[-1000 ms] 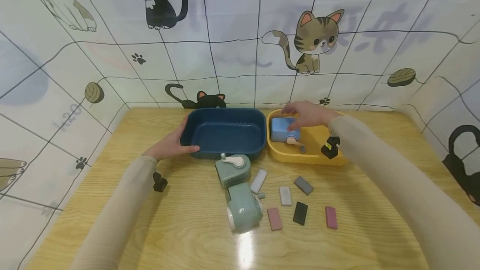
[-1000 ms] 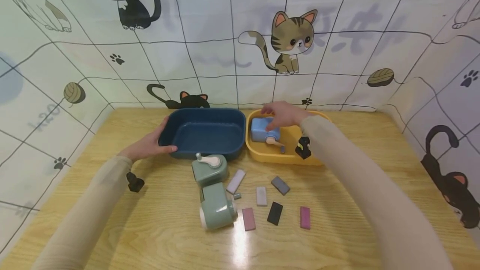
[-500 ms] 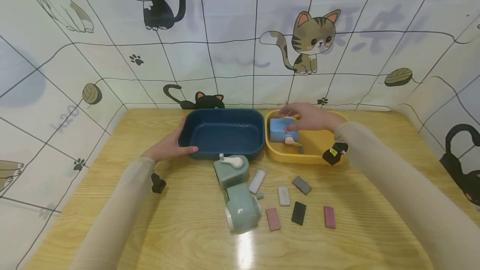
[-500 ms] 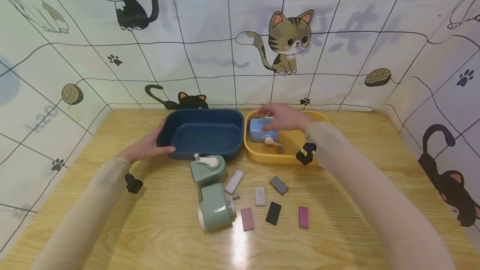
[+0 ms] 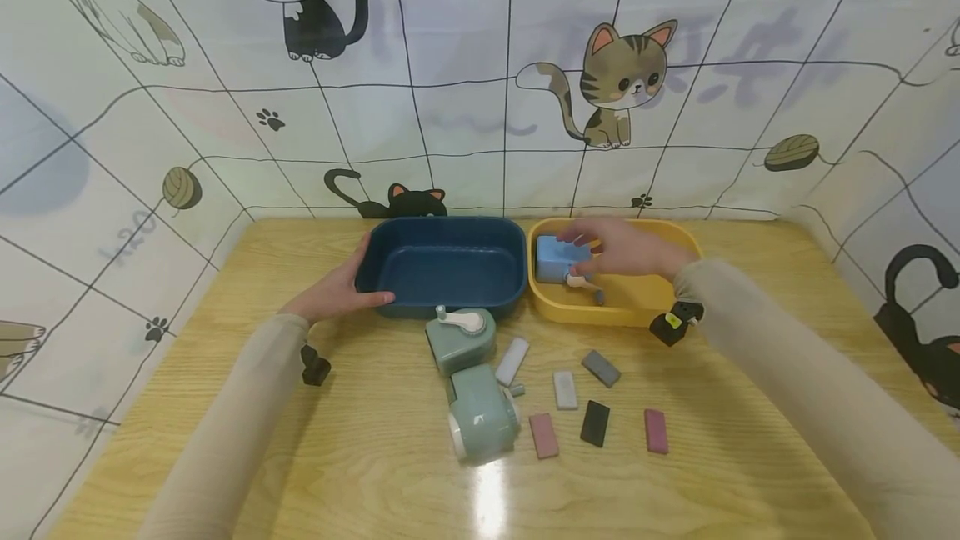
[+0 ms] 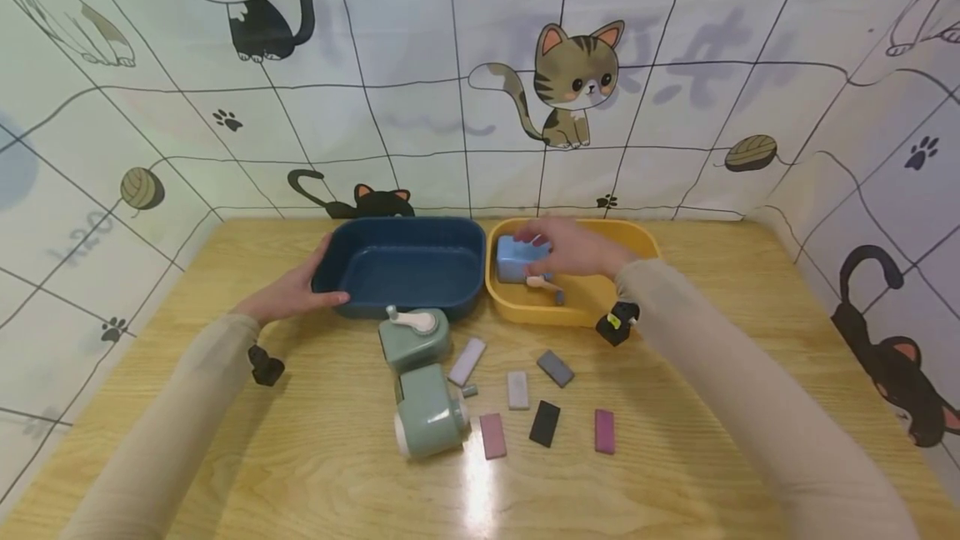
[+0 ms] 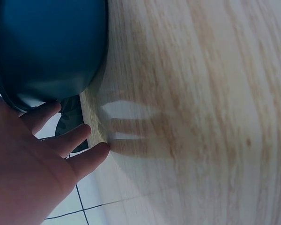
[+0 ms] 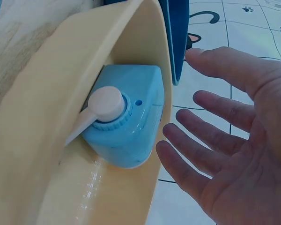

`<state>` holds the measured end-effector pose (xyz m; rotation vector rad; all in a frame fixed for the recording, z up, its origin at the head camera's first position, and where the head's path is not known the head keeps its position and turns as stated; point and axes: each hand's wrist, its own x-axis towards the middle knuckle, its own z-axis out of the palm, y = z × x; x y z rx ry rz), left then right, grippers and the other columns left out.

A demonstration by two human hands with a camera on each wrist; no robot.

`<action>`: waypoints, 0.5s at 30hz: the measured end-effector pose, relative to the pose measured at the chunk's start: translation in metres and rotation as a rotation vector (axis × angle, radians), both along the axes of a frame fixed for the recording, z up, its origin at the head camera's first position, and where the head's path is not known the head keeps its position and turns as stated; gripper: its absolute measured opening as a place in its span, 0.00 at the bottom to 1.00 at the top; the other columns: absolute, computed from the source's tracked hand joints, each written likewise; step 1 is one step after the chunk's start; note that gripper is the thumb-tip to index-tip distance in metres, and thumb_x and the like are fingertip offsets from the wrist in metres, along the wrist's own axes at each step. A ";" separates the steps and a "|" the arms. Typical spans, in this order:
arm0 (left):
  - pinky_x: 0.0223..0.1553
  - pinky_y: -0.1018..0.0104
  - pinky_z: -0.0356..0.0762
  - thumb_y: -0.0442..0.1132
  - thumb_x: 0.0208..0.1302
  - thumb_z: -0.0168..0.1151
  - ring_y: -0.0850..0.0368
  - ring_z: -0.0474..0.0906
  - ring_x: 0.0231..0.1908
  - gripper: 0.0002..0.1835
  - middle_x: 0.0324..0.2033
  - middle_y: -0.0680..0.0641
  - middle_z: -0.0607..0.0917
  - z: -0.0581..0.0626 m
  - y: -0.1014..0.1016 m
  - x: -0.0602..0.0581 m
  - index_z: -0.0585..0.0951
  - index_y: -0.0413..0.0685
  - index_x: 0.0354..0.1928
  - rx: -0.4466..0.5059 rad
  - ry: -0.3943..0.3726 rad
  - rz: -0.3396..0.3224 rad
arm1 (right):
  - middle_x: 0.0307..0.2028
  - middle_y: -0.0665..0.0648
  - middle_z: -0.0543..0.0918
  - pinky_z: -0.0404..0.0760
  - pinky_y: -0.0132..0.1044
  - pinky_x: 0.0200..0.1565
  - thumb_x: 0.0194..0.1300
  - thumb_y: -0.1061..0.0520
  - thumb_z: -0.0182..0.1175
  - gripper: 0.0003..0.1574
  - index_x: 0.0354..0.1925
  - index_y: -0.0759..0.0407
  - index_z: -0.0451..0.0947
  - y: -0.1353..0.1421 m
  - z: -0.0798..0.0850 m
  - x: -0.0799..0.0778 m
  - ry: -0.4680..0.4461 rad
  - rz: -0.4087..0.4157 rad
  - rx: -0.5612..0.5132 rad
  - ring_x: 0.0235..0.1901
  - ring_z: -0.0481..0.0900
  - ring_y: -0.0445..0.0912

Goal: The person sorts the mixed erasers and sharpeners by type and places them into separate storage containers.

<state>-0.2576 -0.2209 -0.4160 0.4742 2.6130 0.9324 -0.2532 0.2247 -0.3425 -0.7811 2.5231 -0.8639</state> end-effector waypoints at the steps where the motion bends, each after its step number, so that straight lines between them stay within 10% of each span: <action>1: 0.66 0.39 0.47 0.58 0.59 0.66 0.37 0.41 0.72 0.62 0.74 0.37 0.39 0.000 0.000 0.000 0.28 0.54 0.75 0.000 0.000 0.000 | 0.61 0.66 0.72 0.67 0.59 0.58 0.63 0.58 0.65 0.34 0.64 0.67 0.67 -0.001 0.000 0.001 -0.005 -0.002 -0.005 0.61 0.68 0.61; 15: 0.67 0.40 0.46 0.58 0.59 0.66 0.37 0.40 0.72 0.62 0.74 0.37 0.39 -0.001 0.000 0.000 0.28 0.52 0.75 0.007 0.012 -0.006 | 0.60 0.66 0.73 0.71 0.55 0.57 0.63 0.58 0.65 0.33 0.63 0.68 0.68 -0.005 -0.003 0.018 -0.005 0.040 -0.095 0.58 0.71 0.60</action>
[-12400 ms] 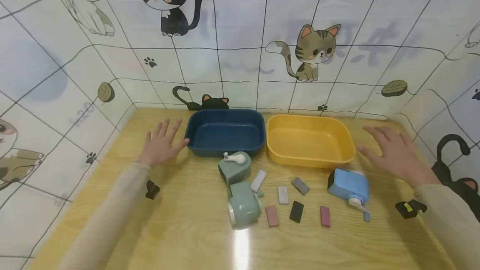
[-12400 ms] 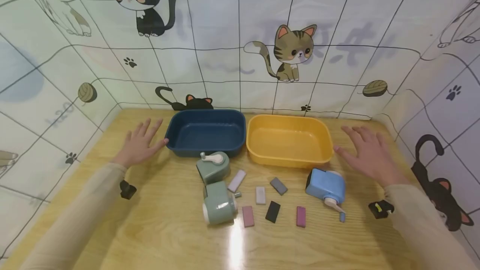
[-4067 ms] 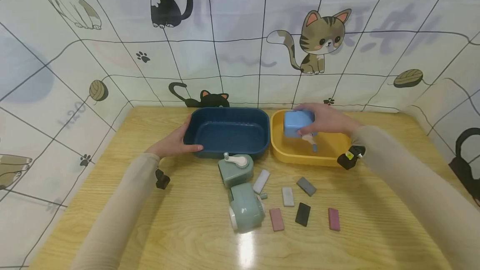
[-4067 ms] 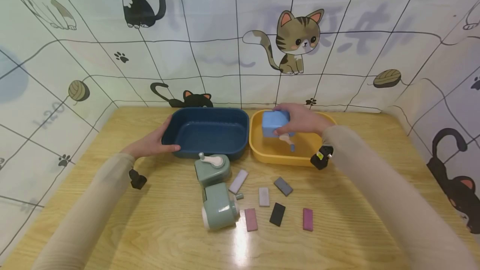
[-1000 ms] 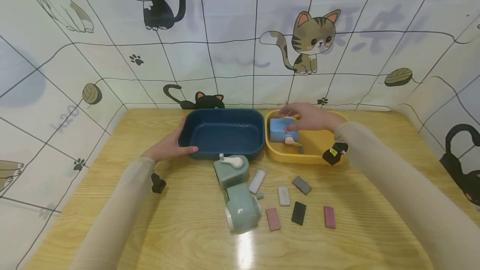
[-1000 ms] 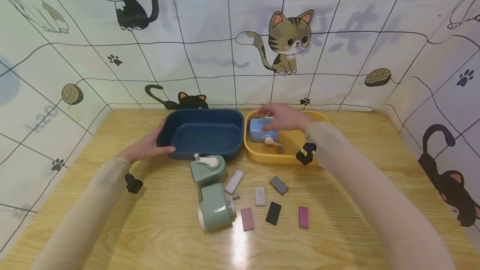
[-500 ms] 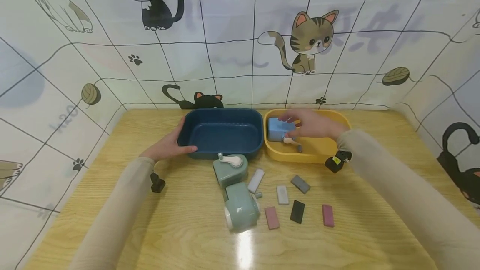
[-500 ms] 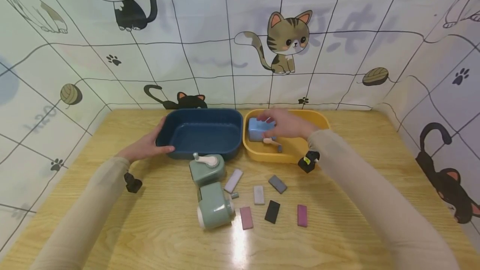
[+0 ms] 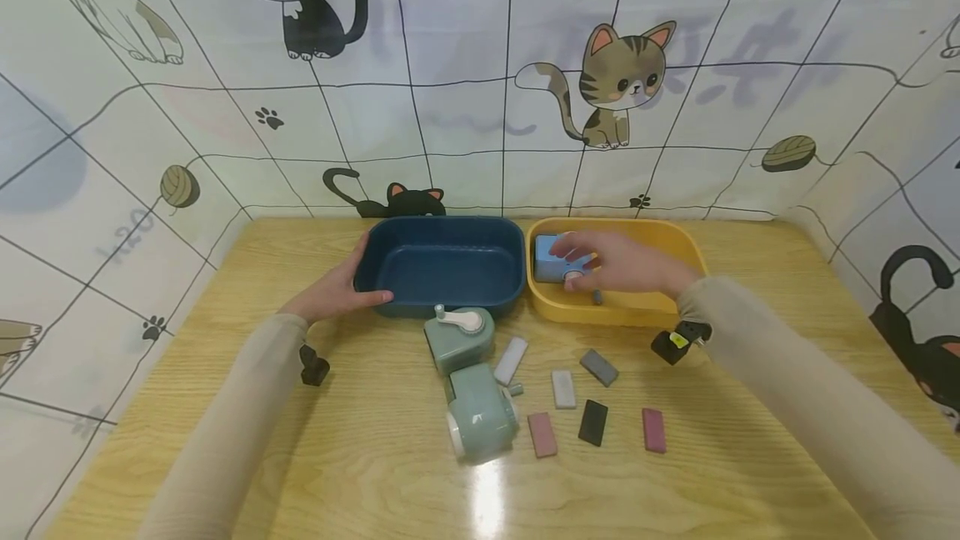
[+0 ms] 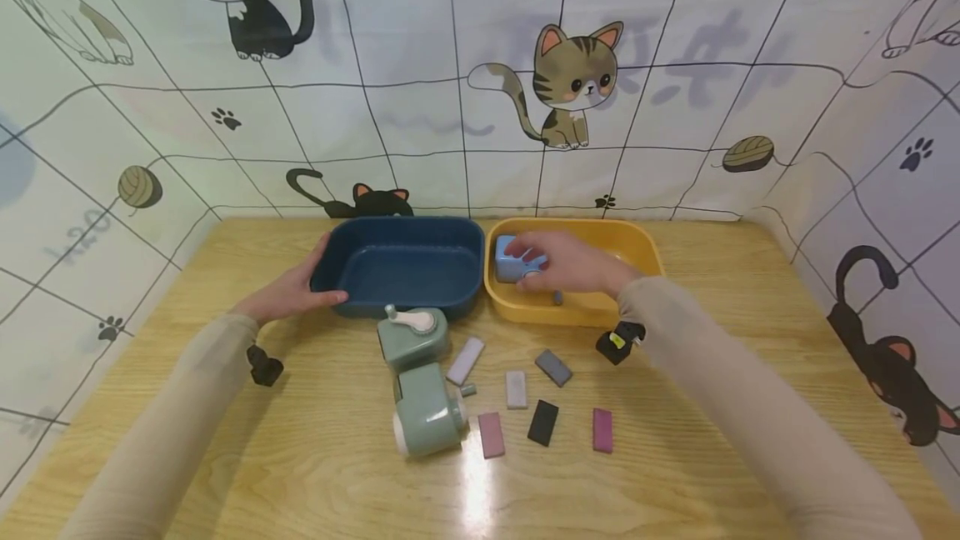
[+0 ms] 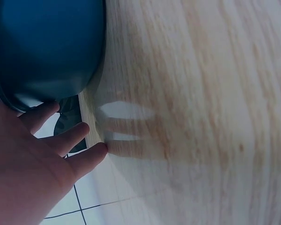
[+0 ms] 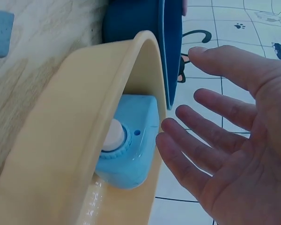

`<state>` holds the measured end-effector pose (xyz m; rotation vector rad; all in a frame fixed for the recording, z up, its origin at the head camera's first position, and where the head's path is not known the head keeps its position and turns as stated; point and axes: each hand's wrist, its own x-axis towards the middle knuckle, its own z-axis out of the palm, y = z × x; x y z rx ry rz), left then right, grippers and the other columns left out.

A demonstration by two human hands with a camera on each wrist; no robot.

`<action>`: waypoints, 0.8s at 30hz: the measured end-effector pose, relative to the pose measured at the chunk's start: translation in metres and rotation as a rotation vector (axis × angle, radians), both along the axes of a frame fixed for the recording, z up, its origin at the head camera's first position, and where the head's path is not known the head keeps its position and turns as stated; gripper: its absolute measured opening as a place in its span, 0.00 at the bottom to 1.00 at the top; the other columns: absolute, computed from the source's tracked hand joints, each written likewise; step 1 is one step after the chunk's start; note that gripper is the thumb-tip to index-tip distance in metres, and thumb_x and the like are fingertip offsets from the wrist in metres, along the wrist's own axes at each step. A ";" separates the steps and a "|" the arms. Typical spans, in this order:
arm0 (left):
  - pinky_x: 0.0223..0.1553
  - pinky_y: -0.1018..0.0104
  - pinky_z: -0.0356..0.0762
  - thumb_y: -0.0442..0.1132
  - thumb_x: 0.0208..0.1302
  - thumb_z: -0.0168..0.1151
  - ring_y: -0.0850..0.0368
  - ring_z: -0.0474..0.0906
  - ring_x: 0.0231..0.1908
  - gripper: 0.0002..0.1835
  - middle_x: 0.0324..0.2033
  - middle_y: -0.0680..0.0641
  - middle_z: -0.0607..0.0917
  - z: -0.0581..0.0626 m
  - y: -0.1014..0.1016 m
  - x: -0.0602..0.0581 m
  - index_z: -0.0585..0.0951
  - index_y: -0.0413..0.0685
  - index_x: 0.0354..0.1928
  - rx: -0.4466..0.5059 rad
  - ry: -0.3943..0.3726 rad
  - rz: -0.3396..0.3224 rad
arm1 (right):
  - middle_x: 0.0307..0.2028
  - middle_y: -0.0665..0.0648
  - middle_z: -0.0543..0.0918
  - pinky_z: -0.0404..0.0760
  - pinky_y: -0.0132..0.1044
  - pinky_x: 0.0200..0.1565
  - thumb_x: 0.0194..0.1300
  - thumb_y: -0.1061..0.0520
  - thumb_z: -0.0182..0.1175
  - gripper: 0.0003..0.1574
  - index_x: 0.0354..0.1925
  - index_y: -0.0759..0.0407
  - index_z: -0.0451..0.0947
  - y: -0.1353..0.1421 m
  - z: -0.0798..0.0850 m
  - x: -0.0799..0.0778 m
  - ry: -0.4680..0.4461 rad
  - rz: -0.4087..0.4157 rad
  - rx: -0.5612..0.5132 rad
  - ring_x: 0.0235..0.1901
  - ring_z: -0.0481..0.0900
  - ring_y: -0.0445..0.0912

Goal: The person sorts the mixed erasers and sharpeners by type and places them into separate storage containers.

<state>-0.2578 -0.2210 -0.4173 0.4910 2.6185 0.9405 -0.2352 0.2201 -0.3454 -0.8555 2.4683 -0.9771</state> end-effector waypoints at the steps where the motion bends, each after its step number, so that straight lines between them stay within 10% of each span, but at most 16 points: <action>1: 0.67 0.40 0.46 0.58 0.59 0.66 0.37 0.40 0.72 0.62 0.74 0.37 0.39 0.000 0.000 0.000 0.28 0.52 0.75 0.001 0.002 -0.001 | 0.60 0.66 0.73 0.71 0.54 0.56 0.63 0.58 0.65 0.33 0.63 0.68 0.68 -0.001 0.000 0.002 -0.002 -0.001 -0.003 0.58 0.71 0.60; 24: 0.66 0.39 0.45 0.57 0.60 0.66 0.37 0.39 0.72 0.61 0.74 0.38 0.38 -0.001 0.000 0.000 0.28 0.52 0.75 0.017 0.000 -0.001 | 0.58 0.62 0.76 0.74 0.51 0.55 0.62 0.60 0.66 0.30 0.61 0.66 0.72 -0.014 0.002 0.032 0.034 0.076 -0.007 0.57 0.74 0.55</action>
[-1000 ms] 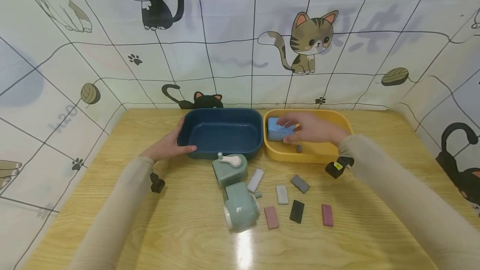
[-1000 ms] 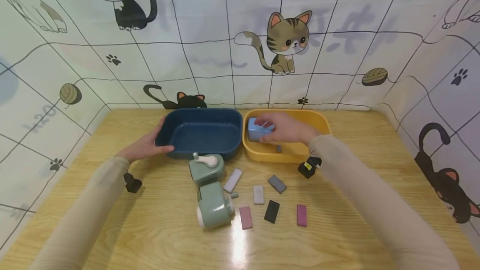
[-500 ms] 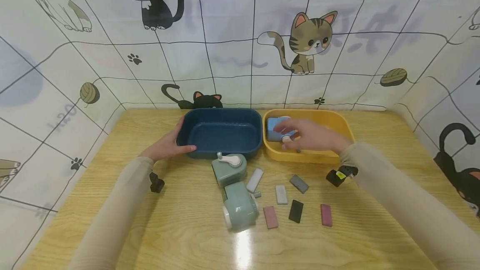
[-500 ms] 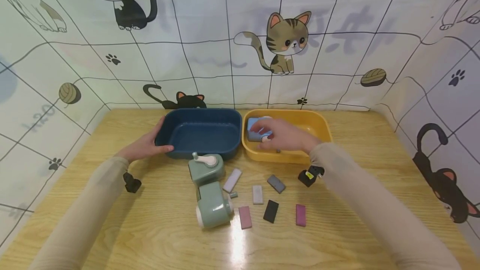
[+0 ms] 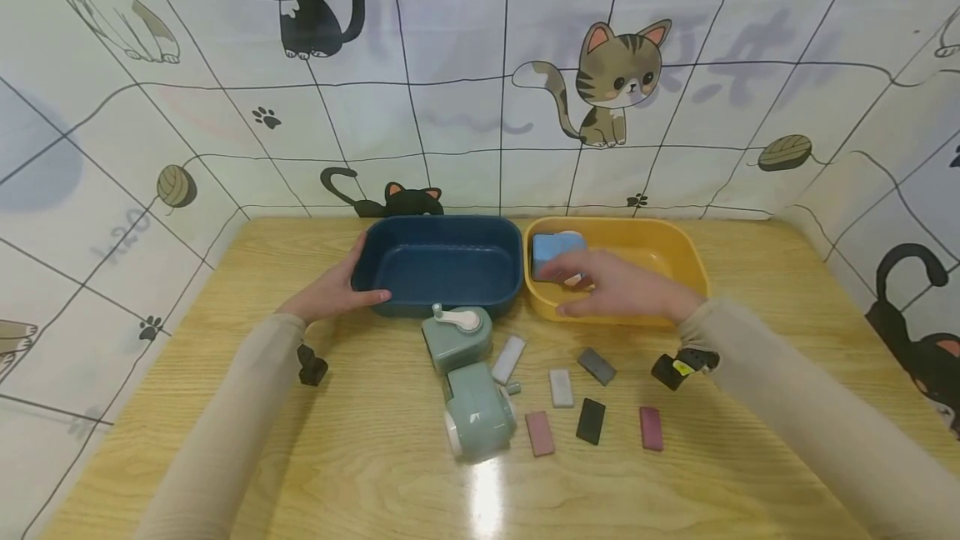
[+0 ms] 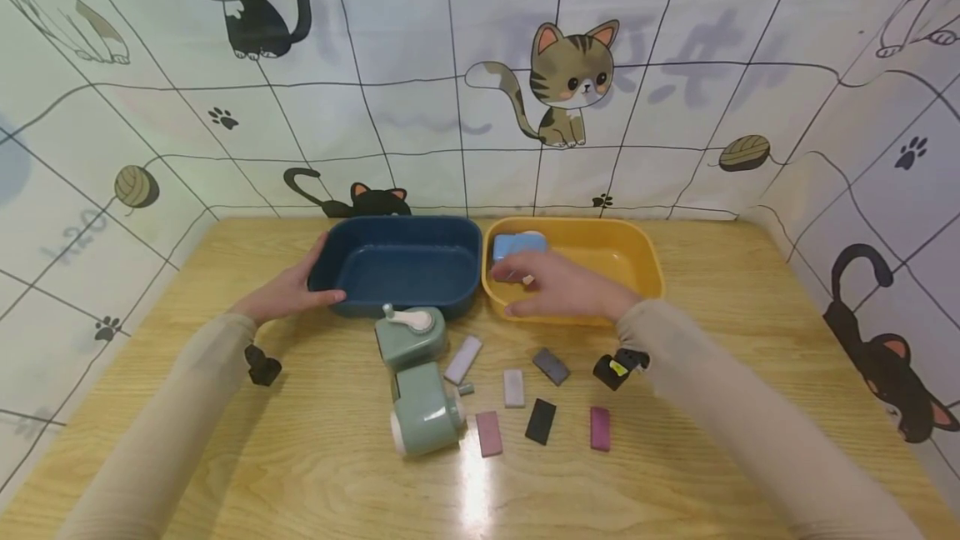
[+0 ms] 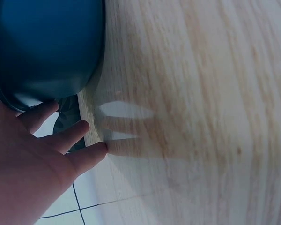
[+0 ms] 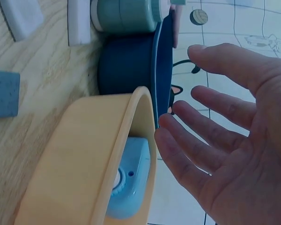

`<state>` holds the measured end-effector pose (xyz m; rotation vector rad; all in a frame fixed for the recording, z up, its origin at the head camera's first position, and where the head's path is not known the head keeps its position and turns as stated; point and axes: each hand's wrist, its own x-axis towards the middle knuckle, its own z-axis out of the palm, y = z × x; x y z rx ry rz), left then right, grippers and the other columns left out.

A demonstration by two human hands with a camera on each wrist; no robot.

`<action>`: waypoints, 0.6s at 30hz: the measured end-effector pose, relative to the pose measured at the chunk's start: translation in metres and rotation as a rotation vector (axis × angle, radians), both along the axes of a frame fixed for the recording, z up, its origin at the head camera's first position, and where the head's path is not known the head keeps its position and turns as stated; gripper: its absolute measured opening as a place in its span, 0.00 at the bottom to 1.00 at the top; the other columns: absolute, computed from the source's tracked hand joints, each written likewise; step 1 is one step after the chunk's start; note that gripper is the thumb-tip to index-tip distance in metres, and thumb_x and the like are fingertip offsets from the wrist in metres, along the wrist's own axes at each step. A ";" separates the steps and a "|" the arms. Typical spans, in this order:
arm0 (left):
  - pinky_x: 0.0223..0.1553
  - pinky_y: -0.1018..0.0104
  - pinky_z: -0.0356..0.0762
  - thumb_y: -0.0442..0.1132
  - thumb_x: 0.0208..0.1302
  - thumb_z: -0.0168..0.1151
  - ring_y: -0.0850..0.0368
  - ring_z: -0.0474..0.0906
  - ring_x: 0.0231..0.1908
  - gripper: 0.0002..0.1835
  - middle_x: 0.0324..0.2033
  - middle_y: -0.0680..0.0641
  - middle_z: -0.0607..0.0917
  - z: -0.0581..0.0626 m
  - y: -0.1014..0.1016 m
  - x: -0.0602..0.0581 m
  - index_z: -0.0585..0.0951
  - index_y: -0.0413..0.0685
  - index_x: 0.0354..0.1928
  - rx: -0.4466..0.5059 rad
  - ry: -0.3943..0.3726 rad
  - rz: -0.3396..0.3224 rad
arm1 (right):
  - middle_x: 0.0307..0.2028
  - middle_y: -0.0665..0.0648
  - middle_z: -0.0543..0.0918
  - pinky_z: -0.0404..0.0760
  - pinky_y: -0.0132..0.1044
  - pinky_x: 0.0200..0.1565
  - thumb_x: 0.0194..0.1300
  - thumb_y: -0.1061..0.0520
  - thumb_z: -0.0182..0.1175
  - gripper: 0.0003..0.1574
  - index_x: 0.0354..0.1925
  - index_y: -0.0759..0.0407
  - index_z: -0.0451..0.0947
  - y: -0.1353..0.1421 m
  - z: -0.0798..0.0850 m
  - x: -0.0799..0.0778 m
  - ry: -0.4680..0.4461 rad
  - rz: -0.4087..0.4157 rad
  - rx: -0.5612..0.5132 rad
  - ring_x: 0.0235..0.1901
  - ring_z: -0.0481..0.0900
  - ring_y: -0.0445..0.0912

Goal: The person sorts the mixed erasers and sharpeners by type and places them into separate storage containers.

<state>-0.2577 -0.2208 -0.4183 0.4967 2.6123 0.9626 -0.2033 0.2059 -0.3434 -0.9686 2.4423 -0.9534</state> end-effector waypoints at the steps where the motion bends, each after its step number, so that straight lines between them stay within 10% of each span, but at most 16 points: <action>1: 0.66 0.39 0.45 0.57 0.60 0.66 0.37 0.39 0.72 0.61 0.74 0.38 0.38 0.000 0.000 0.000 0.28 0.52 0.75 -0.001 0.001 0.000 | 0.58 0.62 0.75 0.74 0.50 0.55 0.62 0.60 0.66 0.30 0.61 0.66 0.72 -0.001 0.000 0.001 0.001 0.005 -0.002 0.57 0.73 0.55; 18: 0.67 0.39 0.45 0.58 0.59 0.66 0.37 0.39 0.72 0.61 0.74 0.38 0.38 -0.001 -0.001 -0.001 0.29 0.54 0.75 0.001 -0.007 0.010 | 0.55 0.54 0.78 0.77 0.47 0.52 0.62 0.59 0.65 0.27 0.59 0.61 0.74 -0.021 0.000 0.020 -0.005 0.087 0.027 0.53 0.75 0.52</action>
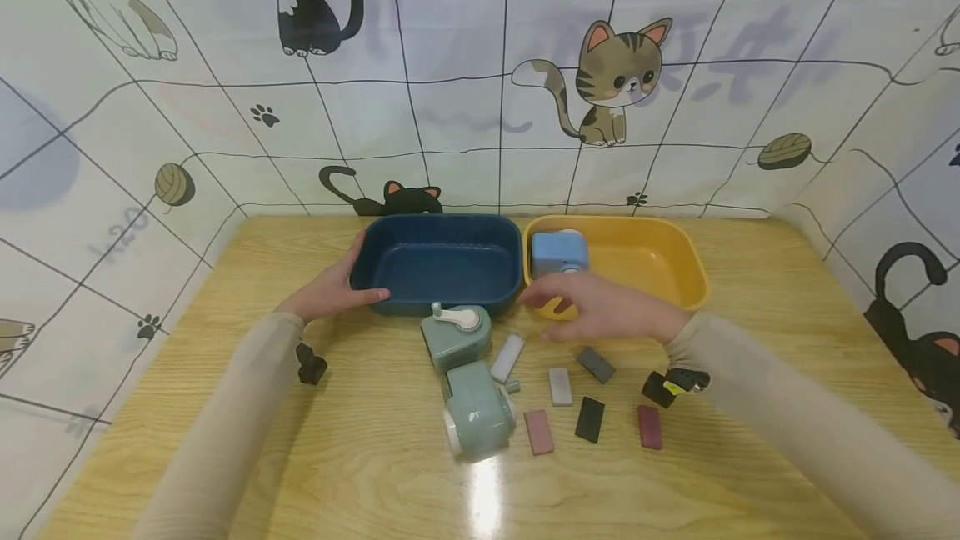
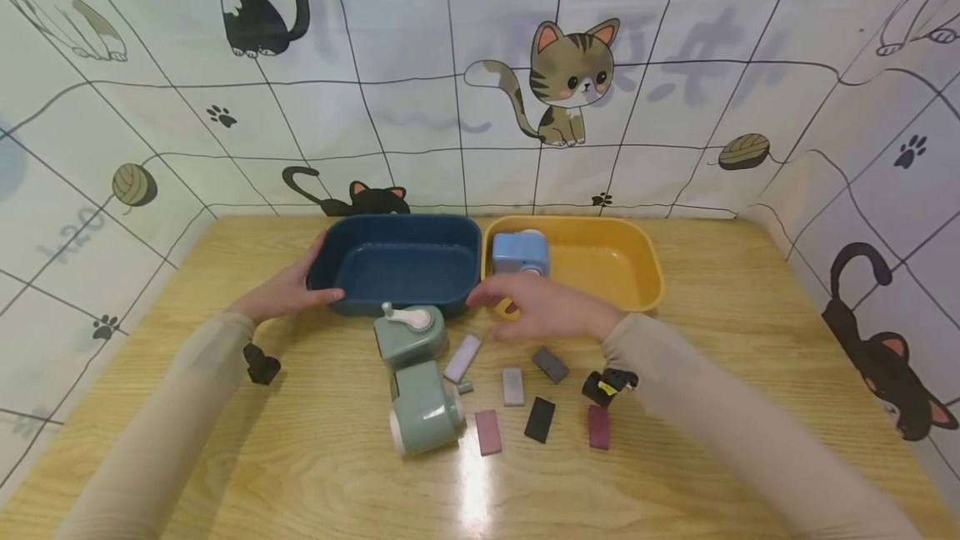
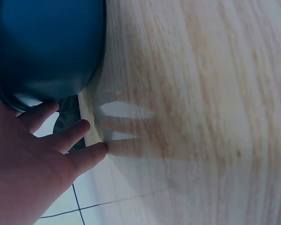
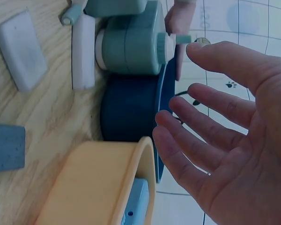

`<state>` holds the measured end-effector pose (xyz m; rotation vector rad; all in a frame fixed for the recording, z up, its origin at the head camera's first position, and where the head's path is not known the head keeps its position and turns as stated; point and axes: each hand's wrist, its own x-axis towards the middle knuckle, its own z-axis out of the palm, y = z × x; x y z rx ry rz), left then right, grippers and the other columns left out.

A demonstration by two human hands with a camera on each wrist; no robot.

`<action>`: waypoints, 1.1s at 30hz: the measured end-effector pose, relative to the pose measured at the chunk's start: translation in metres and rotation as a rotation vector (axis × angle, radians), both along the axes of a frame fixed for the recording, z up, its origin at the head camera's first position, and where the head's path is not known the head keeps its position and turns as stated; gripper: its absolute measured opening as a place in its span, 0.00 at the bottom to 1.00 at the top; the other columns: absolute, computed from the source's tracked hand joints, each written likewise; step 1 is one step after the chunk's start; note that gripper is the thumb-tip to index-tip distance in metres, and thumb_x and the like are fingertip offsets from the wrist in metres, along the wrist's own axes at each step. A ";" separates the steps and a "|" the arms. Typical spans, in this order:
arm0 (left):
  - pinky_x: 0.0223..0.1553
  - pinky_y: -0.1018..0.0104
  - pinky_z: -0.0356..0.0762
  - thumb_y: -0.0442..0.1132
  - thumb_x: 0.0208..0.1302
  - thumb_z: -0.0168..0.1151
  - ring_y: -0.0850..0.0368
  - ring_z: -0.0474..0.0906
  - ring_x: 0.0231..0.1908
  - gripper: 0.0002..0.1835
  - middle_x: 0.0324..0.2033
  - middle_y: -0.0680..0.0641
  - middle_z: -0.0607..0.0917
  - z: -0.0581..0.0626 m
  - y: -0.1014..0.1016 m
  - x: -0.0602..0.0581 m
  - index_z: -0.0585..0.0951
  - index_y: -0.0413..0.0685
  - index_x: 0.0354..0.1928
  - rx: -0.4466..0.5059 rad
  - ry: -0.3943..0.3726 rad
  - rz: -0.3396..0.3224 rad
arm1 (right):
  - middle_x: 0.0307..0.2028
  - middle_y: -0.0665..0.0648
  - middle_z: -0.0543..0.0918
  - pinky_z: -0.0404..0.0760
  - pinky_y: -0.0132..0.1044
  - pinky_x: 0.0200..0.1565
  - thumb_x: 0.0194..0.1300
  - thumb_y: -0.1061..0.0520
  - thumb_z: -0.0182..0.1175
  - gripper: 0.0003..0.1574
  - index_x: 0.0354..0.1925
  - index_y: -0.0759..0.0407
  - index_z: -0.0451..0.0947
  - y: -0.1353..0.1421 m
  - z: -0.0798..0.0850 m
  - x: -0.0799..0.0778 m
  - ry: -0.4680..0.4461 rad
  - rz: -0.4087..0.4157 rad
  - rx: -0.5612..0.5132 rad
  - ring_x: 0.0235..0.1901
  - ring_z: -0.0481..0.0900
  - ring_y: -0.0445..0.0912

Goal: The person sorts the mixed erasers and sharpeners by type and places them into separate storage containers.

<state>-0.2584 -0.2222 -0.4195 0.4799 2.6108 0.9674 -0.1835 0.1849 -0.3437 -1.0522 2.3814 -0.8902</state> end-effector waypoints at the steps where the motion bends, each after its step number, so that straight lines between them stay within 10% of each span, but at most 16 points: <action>1: 0.66 0.39 0.46 0.58 0.59 0.66 0.37 0.39 0.72 0.62 0.74 0.38 0.38 0.000 0.000 0.000 0.29 0.54 0.75 0.000 0.000 0.000 | 0.54 0.54 0.78 0.77 0.47 0.52 0.62 0.59 0.65 0.27 0.59 0.61 0.74 -0.001 -0.001 0.001 -0.001 0.008 -0.003 0.53 0.75 0.52; 33: 0.67 0.39 0.45 0.58 0.59 0.67 0.37 0.40 0.72 0.62 0.74 0.38 0.39 0.002 0.002 0.001 0.28 0.55 0.75 -0.001 -0.020 0.015 | 0.57 0.49 0.74 0.76 0.40 0.53 0.60 0.58 0.68 0.31 0.60 0.57 0.73 -0.046 -0.023 0.031 -0.028 0.155 -0.027 0.54 0.73 0.48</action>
